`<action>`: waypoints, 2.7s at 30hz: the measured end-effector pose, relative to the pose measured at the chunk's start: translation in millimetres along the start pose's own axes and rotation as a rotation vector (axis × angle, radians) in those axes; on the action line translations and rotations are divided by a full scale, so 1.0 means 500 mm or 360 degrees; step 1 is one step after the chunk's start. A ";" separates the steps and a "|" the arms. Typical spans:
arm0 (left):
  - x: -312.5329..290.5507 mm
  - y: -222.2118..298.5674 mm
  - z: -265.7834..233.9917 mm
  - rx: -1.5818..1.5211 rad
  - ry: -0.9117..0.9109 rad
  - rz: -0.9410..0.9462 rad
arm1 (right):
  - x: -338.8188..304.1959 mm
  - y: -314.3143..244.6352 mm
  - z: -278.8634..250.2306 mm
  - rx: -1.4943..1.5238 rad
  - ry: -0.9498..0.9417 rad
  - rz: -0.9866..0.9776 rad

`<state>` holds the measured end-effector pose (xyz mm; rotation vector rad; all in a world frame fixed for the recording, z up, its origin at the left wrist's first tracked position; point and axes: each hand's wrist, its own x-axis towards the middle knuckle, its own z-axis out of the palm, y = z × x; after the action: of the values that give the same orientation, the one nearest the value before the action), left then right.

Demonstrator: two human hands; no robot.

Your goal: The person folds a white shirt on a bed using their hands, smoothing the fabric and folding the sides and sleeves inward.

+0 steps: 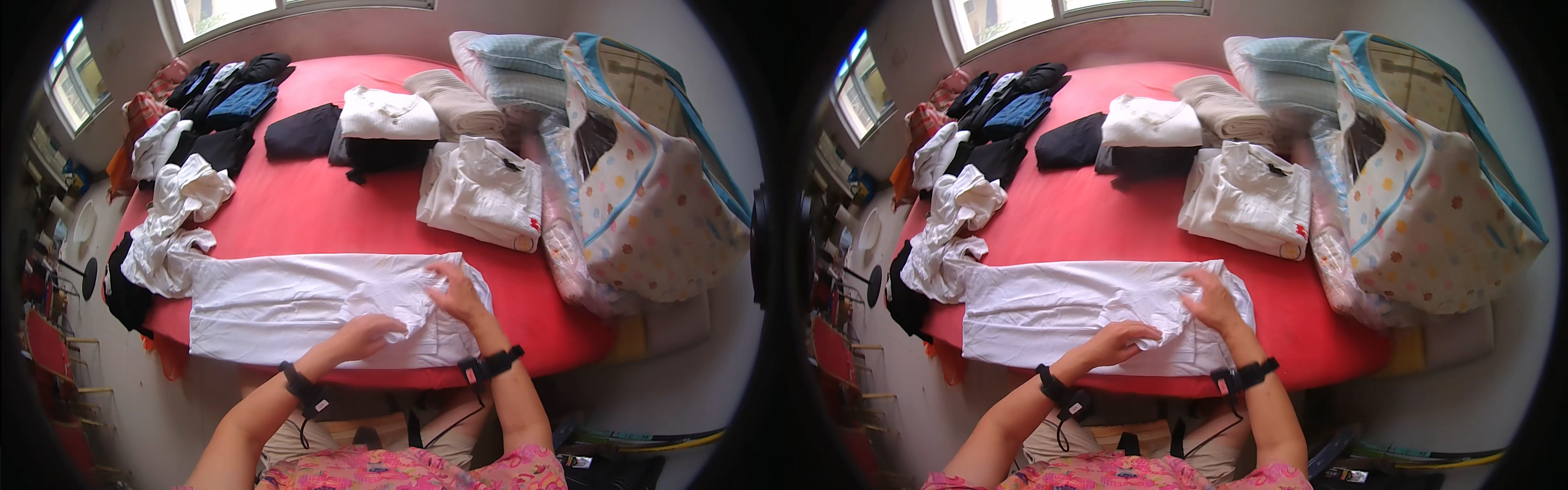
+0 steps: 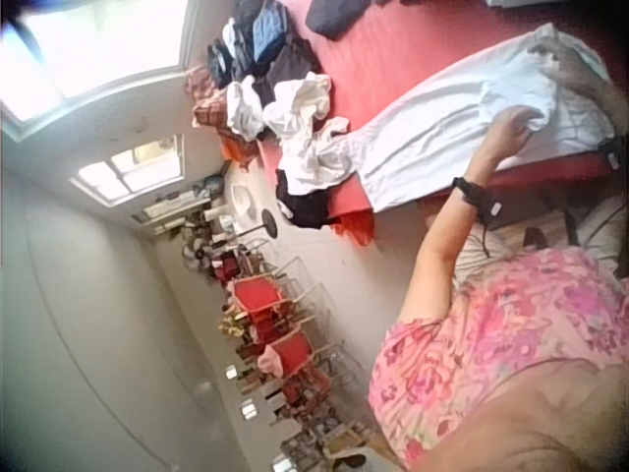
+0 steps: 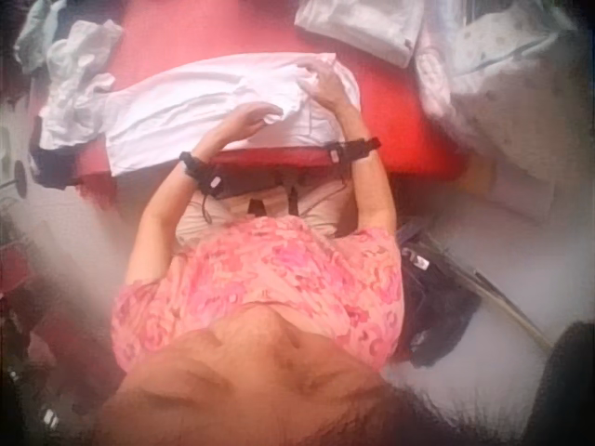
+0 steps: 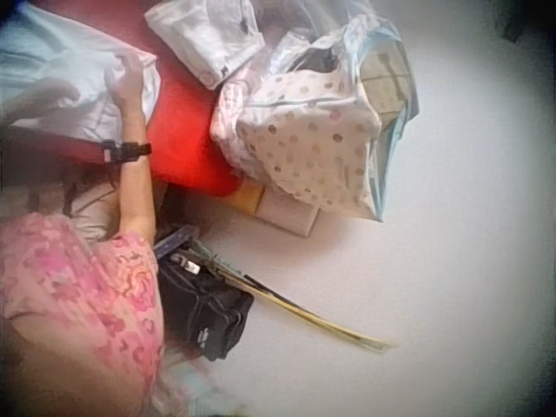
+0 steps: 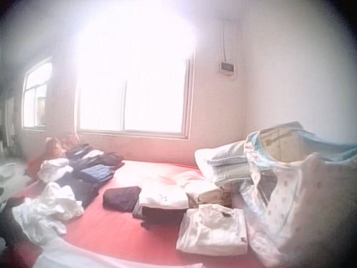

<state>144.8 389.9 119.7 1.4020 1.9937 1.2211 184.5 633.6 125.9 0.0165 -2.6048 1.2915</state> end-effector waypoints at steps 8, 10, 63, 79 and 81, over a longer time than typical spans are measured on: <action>-0.059 -0.022 -0.098 -0.0048 0.0175 -0.0198 | -0.136 -0.064 0.097 -0.0297 -0.0330 -0.0323; -0.111 -0.061 -0.146 0.0534 0.0546 -0.0146 | -0.142 -0.079 0.113 -0.0470 -0.0273 -0.0362; -0.002 -0.124 -0.059 0.0078 0.0688 -0.0831 | -0.044 -0.006 0.107 -0.0254 0.0189 0.0674; 0.004 -0.125 -0.050 0.0049 0.0823 -0.0726 | -0.061 -0.002 0.116 -0.0274 0.0545 0.0862; 0.002 -0.132 -0.051 -0.0056 0.0891 -0.0751 | -0.064 -0.021 0.121 -0.0229 0.0517 0.0790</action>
<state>89.9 372.7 78.2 0.5336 2.4532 1.5066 204.7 576.8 91.9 -0.8370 -2.4833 1.1150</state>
